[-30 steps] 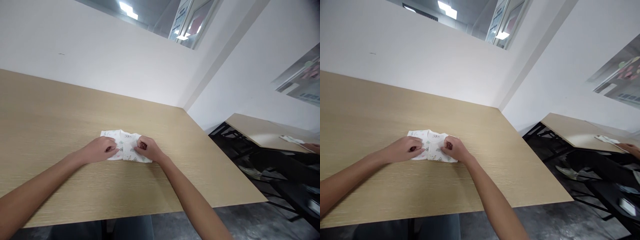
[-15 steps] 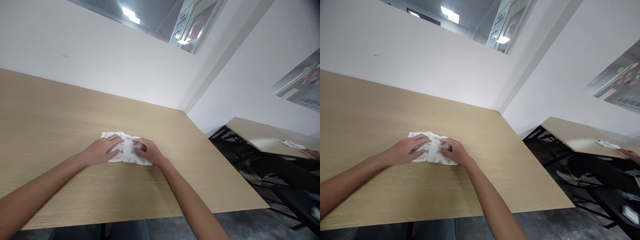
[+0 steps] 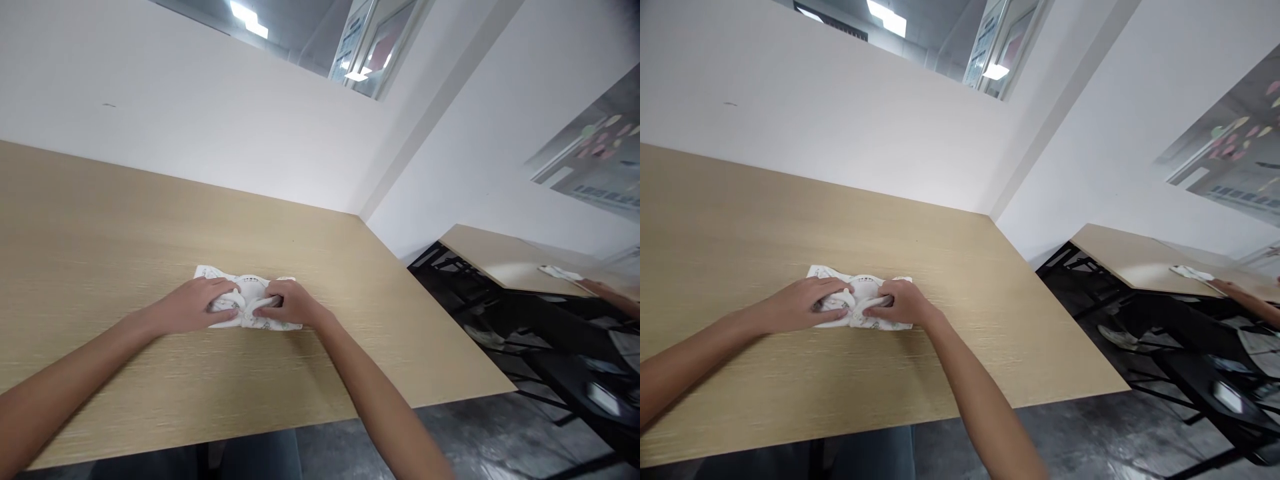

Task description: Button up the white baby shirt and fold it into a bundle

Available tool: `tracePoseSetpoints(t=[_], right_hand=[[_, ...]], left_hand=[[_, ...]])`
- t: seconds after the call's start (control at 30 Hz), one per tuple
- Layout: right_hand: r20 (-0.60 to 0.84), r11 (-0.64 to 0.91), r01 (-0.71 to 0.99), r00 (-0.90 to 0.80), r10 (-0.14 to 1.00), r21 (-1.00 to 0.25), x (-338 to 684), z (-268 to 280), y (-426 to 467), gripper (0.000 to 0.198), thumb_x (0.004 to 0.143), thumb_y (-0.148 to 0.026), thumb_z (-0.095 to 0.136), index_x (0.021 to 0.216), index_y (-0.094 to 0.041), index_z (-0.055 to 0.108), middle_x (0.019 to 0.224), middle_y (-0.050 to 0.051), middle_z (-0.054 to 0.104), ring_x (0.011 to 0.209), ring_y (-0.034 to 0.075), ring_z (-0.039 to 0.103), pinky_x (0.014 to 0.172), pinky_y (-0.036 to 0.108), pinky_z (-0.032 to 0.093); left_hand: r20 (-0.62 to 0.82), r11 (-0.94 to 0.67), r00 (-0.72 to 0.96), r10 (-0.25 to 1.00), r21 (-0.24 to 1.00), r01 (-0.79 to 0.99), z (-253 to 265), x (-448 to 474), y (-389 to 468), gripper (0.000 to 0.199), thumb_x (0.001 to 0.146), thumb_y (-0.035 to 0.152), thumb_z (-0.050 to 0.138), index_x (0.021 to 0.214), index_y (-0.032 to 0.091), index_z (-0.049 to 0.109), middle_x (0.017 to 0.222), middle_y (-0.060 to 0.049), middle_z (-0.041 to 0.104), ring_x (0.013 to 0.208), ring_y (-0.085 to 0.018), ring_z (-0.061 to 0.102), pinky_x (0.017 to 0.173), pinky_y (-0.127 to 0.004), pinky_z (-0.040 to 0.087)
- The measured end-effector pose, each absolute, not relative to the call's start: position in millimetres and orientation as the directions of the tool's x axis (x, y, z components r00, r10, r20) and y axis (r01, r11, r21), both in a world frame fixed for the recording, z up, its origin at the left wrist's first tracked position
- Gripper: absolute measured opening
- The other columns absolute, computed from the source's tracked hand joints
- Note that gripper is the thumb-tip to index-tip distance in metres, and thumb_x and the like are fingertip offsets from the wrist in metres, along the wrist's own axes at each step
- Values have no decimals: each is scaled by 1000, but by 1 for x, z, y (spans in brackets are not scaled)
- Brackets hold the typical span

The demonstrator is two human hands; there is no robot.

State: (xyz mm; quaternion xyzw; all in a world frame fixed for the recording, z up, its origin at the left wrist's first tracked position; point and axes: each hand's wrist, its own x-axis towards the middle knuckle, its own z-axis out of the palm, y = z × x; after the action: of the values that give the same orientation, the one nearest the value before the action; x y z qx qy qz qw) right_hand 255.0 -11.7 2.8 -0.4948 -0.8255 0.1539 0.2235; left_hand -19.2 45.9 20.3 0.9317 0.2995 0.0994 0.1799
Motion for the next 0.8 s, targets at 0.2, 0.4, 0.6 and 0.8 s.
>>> tracePoseSetpoints(t=[0.2, 0.4, 0.6, 0.8], right_hand=[[204, 459, 751, -414, 887, -475, 255, 4, -12, 51, 84, -58, 76, 64, -19, 49, 68, -4, 52, 64, 11, 42, 62, 26, 27], [231, 477, 734, -418, 878, -484, 255, 4, -11, 42, 88, -50, 75, 70, -20, 53, 71, -4, 55, 66, 11, 44, 65, 26, 30], [214, 469, 733, -420, 882, -493, 254, 5, -12, 42, 87, -52, 75, 69, -20, 54, 69, -4, 55, 64, 11, 43, 63, 26, 30], [112, 410, 716, -425, 898, -565, 250, 16, -19, 43, 72, -53, 87, 97, -24, 68, 81, -4, 66, 70, 13, 55, 64, 25, 34]], left_hand=[[97, -758, 806, 583, 422, 498, 20, -18, 46, 51, 95, 63, 49, 118, 23, 70, 118, -9, 74, 100, -26, 67, 83, -31, 47], [82, -781, 830, 551, 402, 479, 17, -18, 49, 50, 99, 62, 44, 94, 21, 73, 99, -7, 74, 88, -23, 64, 77, -31, 43], [49, -752, 815, 577, 421, 507, 24, -19, 45, 50, 95, 64, 50, 84, 20, 70, 87, -5, 72, 79, -21, 60, 70, -31, 39], [83, -772, 826, 557, 417, 479, 26, -17, 42, 43, 85, 66, 65, 96, 26, 73, 92, -3, 74, 81, -22, 64, 67, -29, 40]])
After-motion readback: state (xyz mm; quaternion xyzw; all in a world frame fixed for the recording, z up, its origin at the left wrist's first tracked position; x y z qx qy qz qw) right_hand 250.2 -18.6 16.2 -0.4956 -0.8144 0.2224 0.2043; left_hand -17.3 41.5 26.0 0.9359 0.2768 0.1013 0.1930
